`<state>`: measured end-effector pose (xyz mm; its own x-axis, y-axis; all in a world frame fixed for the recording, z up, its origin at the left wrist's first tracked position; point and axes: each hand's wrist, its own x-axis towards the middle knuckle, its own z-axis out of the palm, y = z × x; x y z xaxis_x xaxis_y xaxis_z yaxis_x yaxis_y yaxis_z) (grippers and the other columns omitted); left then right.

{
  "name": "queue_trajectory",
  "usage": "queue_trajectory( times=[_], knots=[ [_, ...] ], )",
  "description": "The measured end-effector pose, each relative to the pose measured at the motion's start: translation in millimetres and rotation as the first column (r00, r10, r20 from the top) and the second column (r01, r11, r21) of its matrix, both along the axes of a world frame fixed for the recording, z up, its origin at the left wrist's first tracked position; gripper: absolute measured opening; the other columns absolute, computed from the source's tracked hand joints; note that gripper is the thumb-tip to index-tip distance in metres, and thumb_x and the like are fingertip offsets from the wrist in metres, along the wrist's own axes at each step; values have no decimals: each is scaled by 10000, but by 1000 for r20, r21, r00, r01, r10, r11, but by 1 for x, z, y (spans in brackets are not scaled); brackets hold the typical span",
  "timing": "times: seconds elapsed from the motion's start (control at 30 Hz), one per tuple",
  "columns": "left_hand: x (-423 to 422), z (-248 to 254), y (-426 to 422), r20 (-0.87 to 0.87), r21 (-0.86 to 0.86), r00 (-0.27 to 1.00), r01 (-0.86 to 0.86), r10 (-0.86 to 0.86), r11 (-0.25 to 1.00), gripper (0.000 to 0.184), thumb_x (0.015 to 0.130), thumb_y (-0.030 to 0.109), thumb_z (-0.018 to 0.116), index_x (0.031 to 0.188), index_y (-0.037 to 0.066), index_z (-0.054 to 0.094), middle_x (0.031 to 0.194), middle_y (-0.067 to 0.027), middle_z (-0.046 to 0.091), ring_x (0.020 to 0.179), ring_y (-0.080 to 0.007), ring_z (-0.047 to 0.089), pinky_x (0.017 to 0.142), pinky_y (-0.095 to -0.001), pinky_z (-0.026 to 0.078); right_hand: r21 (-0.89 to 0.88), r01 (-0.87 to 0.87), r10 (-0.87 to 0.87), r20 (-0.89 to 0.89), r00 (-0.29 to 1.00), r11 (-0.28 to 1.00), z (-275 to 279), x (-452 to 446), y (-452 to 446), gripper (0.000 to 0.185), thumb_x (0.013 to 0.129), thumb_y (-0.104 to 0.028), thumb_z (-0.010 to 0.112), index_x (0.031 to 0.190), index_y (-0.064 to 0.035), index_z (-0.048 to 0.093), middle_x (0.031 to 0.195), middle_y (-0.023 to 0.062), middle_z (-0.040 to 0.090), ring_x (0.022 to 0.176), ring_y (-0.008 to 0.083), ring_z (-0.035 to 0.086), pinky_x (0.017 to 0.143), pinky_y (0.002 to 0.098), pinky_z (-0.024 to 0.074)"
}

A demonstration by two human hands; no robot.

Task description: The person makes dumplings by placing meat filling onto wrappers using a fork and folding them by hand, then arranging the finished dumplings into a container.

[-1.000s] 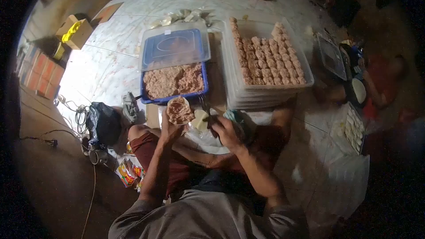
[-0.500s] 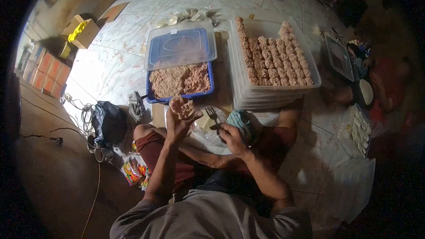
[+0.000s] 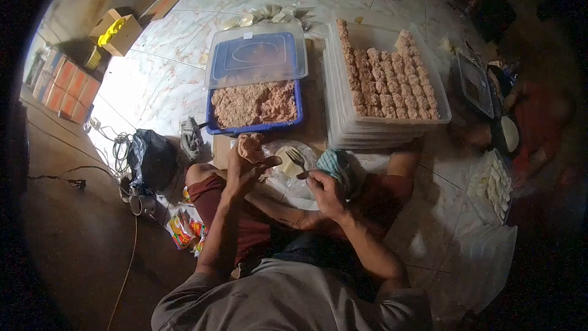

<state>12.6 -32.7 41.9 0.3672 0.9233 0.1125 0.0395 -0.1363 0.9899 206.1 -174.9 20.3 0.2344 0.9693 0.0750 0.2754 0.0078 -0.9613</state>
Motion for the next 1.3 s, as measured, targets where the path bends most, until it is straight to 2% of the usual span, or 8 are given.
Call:
queue_trajectory(
  times=[0.23, 0.33, 0.43, 0.67, 0.8, 0.93, 1.13, 1.3],
  knots=[
    [1, 23, 1, 155, -11, 977, 147, -144, 989, 498, 673, 46, 931, 1006, 50, 561, 950, 20, 586, 847, -87, 571, 730, -265, 515, -165, -323, 154, -627, 764, 932, -21, -17, 0, 336, 931, 22, 459, 1174, -9, 689, 755, -58, 543, 649, 73, 467, 586, 240, 399],
    [18, 1, -10, -7, -127, 991, 131, -133, 983, 478, 674, 63, 932, 1012, 39, 596, 915, -1, 620, 840, -86, 586, 732, -263, 517, 97, -43, 35, 83, 996, 994, -5, -37, 9, 291, 915, 32, 528, 1163, 21, 679, 984, 132, 686, 961, 249, 655, 828, 370, 497],
    [19, 16, -12, 86, -177, 996, 54, -39, 983, 463, 673, 74, 935, 986, 40, 596, 885, -5, 626, 833, -87, 588, 735, -271, 523, -94, 17, 4, 213, 977, 995, 2, -18, 11, 255, 931, 11, 545, 1140, 19, 691, 1034, 146, 683, 954, 249, 657, 829, 342, 492],
    [8, 2, 2, 210, 30, 960, 183, -185, 983, 487, 654, 115, 958, 977, 57, 597, 883, -2, 635, 804, -83, 585, 725, -258, 517, -1, -112, 110, -161, 981, 994, -15, -16, -8, 196, 966, -22, 562, 1111, 30, 683, 952, 108, 649, 913, 197, 636, 808, 307, 484],
    [36, 0, -13, -175, 90, 982, -52, 67, 995, 508, 672, 95, 936, 1050, 10, 608, 856, -2, 649, 806, -91, 614, 711, -245, 526, 75, 72, -94, 360, 928, 995, 4, -35, 13, 262, 819, 81, 533, 1047, 65, 661, 952, 229, 594, 895, 407, 590, 803, 423, 493],
    [-1, 24, 0, 24, 122, 968, 244, -248, 962, 723, 684, 86, 926, 1310, 7, 574, 1058, -41, 646, 941, -136, 628, 859, -286, 531, 76, 27, -42, 202, 978, 997, 39, -10, 4, 228, 927, 7, 571, 1113, 15, 702, 938, 160, 634, 855, 303, 615, 763, 368, 484],
    [1, 19, 4, 381, -262, 903, 313, -200, 913, 472, 686, 69, 930, 974, 31, 558, 865, -13, 628, 814, -119, 622, 723, -264, 534, 48, -55, 54, 7, 999, 997, 19, -18, -4, 167, 957, -21, 571, 1056, 46, 687, 916, 154, 618, 830, 271, 602, 751, 347, 472],
    [24, 7, -4, 4, -18, 991, 137, -137, 990, 568, 653, 252, 971, 981, 16, 572, 760, 5, 574, 702, -86, 500, 642, -268, 475, 173, -39, -42, 441, 896, 984, 19, -24, 21, 114, 874, 1, 578, 946, 58, 646, 923, 202, 615, 885, 383, 615, 754, 424, 489]
  ],
)
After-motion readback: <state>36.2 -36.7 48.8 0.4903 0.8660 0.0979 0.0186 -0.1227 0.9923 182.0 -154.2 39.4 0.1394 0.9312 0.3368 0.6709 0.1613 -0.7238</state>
